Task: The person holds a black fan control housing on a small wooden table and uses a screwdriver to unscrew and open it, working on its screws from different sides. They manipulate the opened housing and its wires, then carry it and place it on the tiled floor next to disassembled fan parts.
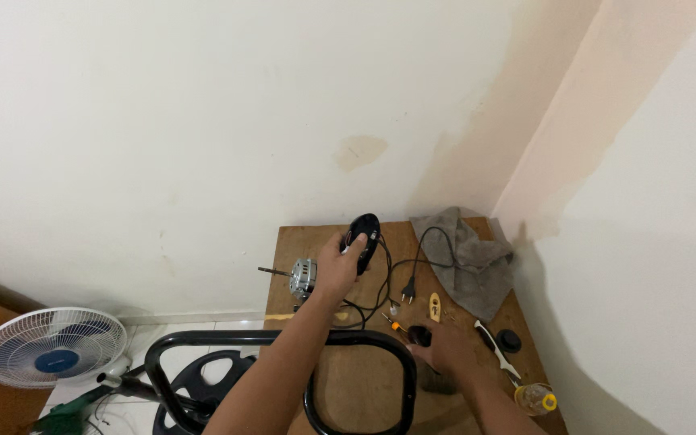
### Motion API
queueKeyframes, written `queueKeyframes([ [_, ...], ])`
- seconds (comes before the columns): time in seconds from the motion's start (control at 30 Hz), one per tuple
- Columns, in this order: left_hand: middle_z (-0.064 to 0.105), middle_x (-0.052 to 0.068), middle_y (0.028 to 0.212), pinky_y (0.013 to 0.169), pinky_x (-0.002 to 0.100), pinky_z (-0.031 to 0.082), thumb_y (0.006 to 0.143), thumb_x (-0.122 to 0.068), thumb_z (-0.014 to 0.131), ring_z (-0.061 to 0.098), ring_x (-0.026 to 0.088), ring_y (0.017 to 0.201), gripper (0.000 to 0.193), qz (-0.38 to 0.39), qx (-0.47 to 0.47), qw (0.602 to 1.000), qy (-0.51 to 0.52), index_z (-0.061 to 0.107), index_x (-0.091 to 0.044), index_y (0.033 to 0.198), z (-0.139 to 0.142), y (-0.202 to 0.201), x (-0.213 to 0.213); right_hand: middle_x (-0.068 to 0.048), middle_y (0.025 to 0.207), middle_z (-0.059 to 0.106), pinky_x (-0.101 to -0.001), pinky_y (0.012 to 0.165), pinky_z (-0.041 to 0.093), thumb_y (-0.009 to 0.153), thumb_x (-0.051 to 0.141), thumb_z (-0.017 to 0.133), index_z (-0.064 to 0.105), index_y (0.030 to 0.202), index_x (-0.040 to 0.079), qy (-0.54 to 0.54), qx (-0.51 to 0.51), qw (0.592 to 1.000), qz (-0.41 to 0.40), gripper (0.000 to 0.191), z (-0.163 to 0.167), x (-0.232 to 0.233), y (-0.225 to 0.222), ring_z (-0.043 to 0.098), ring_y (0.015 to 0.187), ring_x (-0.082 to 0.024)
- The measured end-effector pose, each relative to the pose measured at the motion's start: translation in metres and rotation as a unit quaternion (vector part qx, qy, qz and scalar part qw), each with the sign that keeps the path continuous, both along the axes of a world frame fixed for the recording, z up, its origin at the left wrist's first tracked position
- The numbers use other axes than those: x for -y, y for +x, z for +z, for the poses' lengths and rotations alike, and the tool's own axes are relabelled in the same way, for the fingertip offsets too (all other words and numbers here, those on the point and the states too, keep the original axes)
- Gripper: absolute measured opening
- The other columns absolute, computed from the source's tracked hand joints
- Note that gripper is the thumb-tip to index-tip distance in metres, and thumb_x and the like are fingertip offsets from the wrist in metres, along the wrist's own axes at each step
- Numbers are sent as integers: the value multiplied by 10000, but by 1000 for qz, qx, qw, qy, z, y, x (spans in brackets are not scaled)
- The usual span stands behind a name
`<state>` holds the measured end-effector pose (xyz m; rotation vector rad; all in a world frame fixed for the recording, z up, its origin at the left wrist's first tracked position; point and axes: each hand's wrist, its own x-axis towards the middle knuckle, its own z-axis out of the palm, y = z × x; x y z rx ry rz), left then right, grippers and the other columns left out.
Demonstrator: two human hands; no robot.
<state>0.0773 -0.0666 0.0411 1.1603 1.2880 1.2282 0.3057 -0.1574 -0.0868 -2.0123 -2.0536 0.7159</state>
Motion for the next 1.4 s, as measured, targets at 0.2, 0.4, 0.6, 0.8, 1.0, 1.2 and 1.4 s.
queueKeyframes([
  [0.2, 681, 49, 760, 441, 275, 437, 974, -349, 657, 663, 131, 578, 353, -31, 51, 998, -13, 650, -3, 1040, -2, -1, -2, -165, 1200, 705, -441, 974, 530, 809, 563, 786, 664, 1301, 182, -37, 42, 998, 3, 634, 15, -6, 1, 659, 1153, -344],
  [0.4, 683, 74, 718, 402, 288, 423, 1021, -400, 530, 648, 155, 517, 397, -43, 61, 997, -18, 664, -26, 1030, 0, -2, 1, -131, 1222, 728, -386, 979, 528, 882, 440, 709, 660, 1326, 79, 32, -216, 968, -120, 574, 36, -41, -3, 690, 1138, -272],
  [0.6, 690, 82, 719, 389, 297, 429, 979, -285, 552, 673, 182, 518, 277, -146, 85, 985, -29, 644, -37, 1062, -6, 0, 0, -37, 1213, 724, -304, 983, 482, 978, 298, 616, 664, 1311, 32, 56, -518, 850, -85, 429, 73, -59, -18, 641, 1127, -139],
  [0.8, 691, 84, 723, 397, 305, 443, 982, -307, 589, 678, 195, 523, 299, -125, -11, 991, -46, 664, -26, 1052, -7, 3, 1, -36, 859, 721, -293, 680, 493, 957, 226, 692, 753, 1073, -17, 93, -428, 895, -81, 275, 96, -49, -23, 593, 757, -103],
  [1.0, 724, 104, 717, 533, 317, 542, 958, -281, 629, 714, 191, 565, 324, -139, -153, 978, 37, 733, 17, 1032, 1, 7, 12, 0, 689, 632, -284, 556, 413, 952, 225, 716, 761, 959, -2, 161, -387, 902, -106, 231, 107, -43, -11, 490, 629, -64],
  [1.2, 724, 126, 735, 548, 335, 546, 941, -224, 621, 694, 196, 574, 294, -183, -73, 980, -3, 736, 36, 1016, 6, 9, 11, -7, 669, 667, -275, 564, 447, 937, 221, 721, 766, 951, 3, 200, -359, 903, -125, 223, 121, -42, -6, 538, 614, -63],
  [1.4, 693, 120, 724, 534, 356, 561, 937, -230, 627, 695, 197, 578, 318, -197, -106, 975, 10, 718, 72, 977, 3, 6, 12, -13, 667, 653, -278, 564, 444, 936, 208, 726, 766, 956, 3, 227, -357, 894, -145, 210, 129, -33, -14, 529, 613, -69],
])
